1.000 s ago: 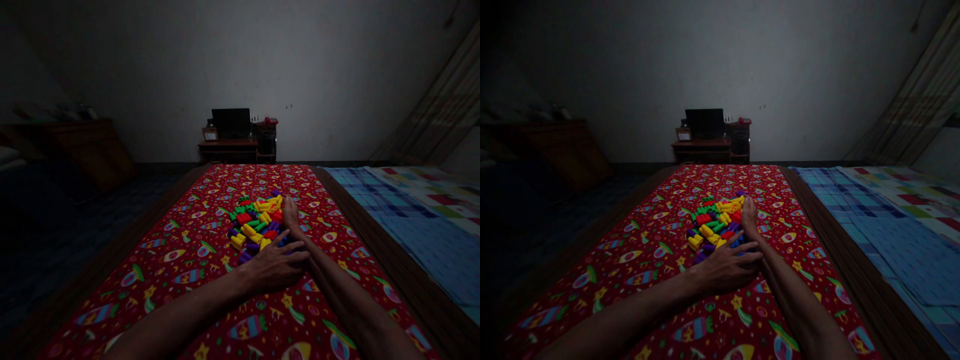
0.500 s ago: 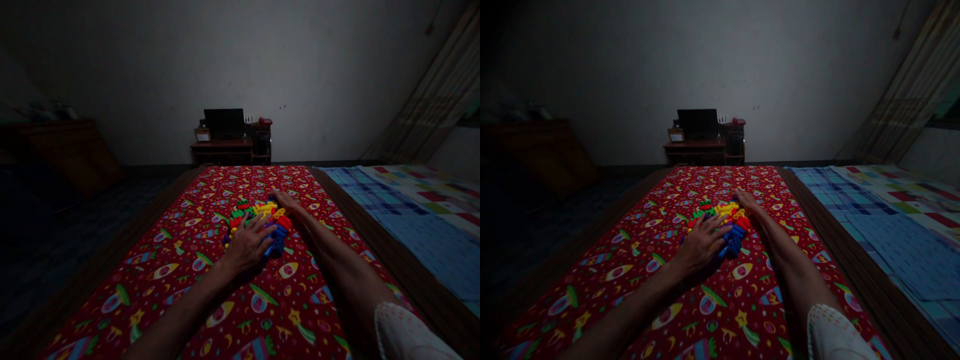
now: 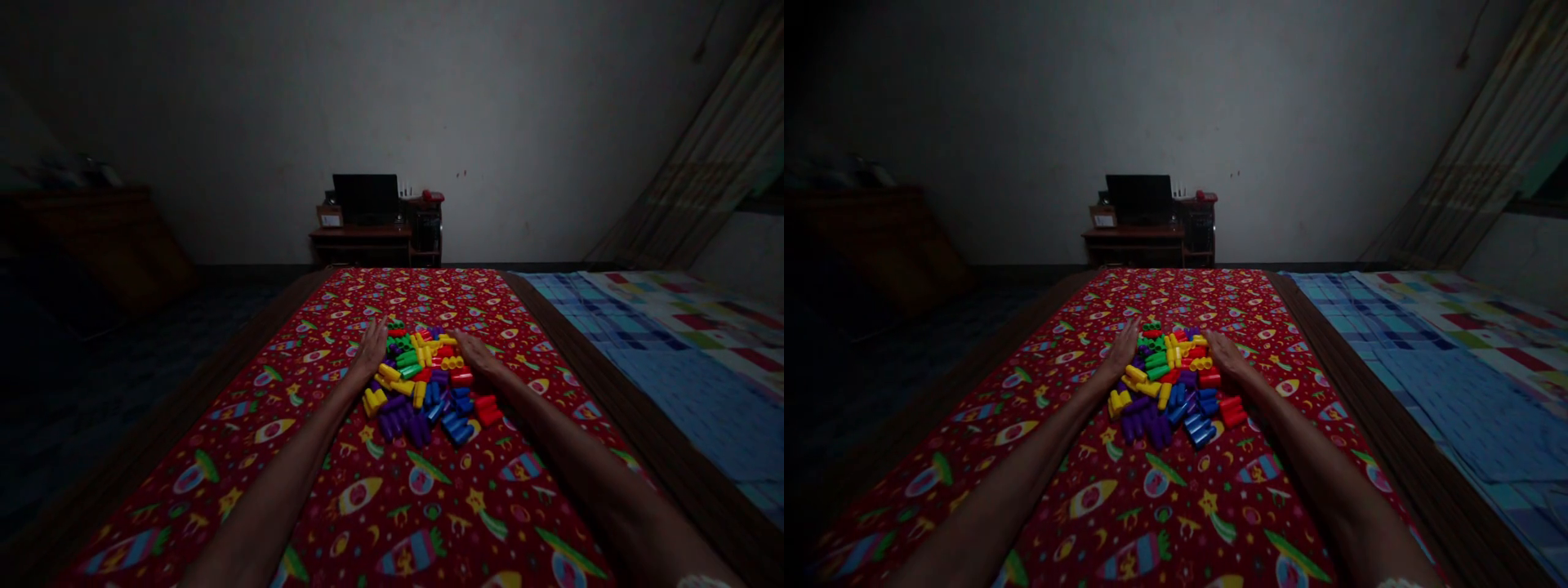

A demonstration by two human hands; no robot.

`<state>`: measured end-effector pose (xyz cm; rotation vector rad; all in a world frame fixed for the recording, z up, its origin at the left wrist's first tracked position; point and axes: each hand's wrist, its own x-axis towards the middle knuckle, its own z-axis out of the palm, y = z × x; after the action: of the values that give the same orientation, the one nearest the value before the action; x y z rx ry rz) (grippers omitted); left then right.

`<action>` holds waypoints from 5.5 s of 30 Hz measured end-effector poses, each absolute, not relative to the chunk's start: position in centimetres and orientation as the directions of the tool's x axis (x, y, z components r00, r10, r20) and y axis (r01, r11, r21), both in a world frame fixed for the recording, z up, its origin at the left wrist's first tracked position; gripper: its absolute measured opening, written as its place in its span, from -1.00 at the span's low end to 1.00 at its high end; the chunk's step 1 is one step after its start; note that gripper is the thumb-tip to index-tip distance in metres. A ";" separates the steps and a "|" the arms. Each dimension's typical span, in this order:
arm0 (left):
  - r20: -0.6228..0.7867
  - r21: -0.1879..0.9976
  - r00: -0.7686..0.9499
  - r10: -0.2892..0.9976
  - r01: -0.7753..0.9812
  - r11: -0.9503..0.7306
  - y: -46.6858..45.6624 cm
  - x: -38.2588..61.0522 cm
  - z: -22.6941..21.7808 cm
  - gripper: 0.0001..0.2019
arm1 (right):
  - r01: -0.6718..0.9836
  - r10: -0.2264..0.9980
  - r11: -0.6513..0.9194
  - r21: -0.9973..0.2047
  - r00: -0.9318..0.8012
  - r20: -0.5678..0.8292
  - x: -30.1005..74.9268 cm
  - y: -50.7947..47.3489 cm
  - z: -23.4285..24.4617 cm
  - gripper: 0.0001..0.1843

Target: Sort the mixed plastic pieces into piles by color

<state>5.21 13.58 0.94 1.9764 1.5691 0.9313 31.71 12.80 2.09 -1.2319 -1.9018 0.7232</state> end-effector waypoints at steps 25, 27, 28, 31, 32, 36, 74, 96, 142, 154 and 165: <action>0.430 0.564 0.041 0.902 0.768 -0.304 10.5 -1.6 0.0 -0.61 | 0.293 0.986 0.153 -0.944 -0.114 0.124 36.8 10.3 2.4 -0.61; 0.431 0.567 0.051 0.901 0.761 -0.314 10.7 -1.8 0.0 -0.60 | 0.246 0.988 0.139 -0.959 0.029 0.151 38.7 10.8 2.2 -0.61; 0.429 0.569 0.052 0.902 0.760 -0.315 10.8 -2.0 -0.1 -0.60 | 0.245 0.982 0.137 -0.960 0.097 0.165 39.6 11.2 2.1 -0.60; 0.422 0.568 0.054 0.905 0.762 -0.311 11.0 -2.2 -0.2 -0.59 | 0.307 0.943 0.137 -0.942 0.251 0.219 41.5 12.2 1.5 -0.60; 0.418 0.566 0.060 0.907 0.763 -0.311 11.1 -2.3 -0.2 -0.58 | 0.364 0.927 0.134 -0.922 0.284 0.247 41.9 12.5 1.3 -0.61; 0.405 0.568 0.062 0.912 0.765 -0.304 11.1 -2.2 -0.1 -0.59 | 0.669 0.850 0.081 -0.739 0.341 0.402 41.2 12.2 1.1 -0.62; 0.421 0.567 0.077 0.904 0.756 -0.328 10.9 -2.4 -0.3 -0.64 | 0.885 0.851 -0.039 -0.465 0.273 0.449 41.8 16.2 0.6 -0.54; 0.450 0.542 0.109 0.886 0.756 -0.368 11.4 -3.0 -1.0 -0.63 | 0.896 0.946 0.238 -0.376 -0.125 0.301 37.8 12.5 5.4 -0.67; 0.437 0.553 0.100 0.894 0.754 -0.354 11.1 -2.8 -0.7 -0.61 | 0.575 0.753 0.657 -0.488 -0.535 0.383 28.6 10.1 4.0 -0.62; 0.440 0.543 0.102 0.892 0.761 -0.355 11.1 -2.7 -0.7 -0.65 | 0.370 0.942 0.326 -0.870 -0.044 0.334 35.9 14.5 3.8 -0.62; 0.443 0.550 0.098 0.891 0.755 -0.357 11.2 -2.7 -0.7 -0.64 | 0.776 0.810 0.196 -0.600 0.217 0.545 39.0 14.2 4.9 -0.65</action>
<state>-2.71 11.21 -0.72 2.1841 1.6624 1.1030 39.01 14.16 4.86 -1.5641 -1.5427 0.0462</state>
